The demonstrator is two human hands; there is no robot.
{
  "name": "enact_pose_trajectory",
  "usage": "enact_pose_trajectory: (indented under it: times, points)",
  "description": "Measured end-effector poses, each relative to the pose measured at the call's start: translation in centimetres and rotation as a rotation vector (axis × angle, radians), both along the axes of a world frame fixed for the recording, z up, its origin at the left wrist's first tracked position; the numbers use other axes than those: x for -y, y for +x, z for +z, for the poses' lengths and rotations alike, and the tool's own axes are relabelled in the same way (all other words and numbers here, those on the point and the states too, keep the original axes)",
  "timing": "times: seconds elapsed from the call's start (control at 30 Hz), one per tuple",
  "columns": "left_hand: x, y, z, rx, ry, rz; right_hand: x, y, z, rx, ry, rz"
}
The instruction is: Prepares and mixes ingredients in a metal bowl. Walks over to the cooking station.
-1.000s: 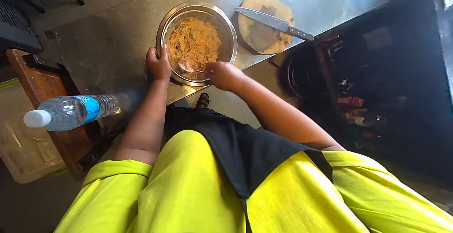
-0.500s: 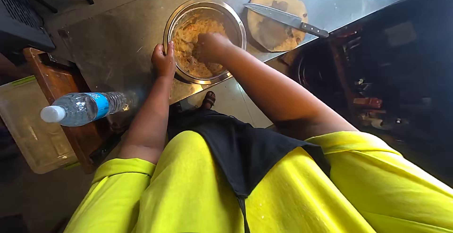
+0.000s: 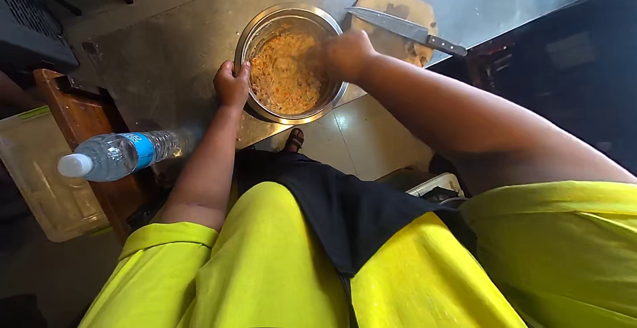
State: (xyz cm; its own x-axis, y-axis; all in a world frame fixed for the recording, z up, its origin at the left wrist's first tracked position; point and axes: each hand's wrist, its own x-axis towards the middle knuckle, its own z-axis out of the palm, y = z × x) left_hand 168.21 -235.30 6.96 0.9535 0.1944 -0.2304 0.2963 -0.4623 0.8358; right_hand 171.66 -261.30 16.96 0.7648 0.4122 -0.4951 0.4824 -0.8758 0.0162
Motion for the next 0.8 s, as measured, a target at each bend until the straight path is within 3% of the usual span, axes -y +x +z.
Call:
enact_pose_trajectory:
  times: [0.17,0.33,0.57,0.8]
  points:
    - [-0.1,0.2,-0.6,0.008,0.009,0.006,-1.6,2.8,0.7,0.075,-0.099,0.031]
    - [0.3,0.0,-1.1,0.06,-0.059,0.058,-1.2,3.0,2.5,0.242,-0.221,0.259]
    - [1.1,-0.4,-1.2,0.121,-0.082,0.144,0.8,-0.8,3.1,0.037,-0.342,0.346]
    - [1.1,-0.3,-1.6,0.121,-0.069,0.152,0.8,-6.4,2.2,-0.064,-0.094,0.013]
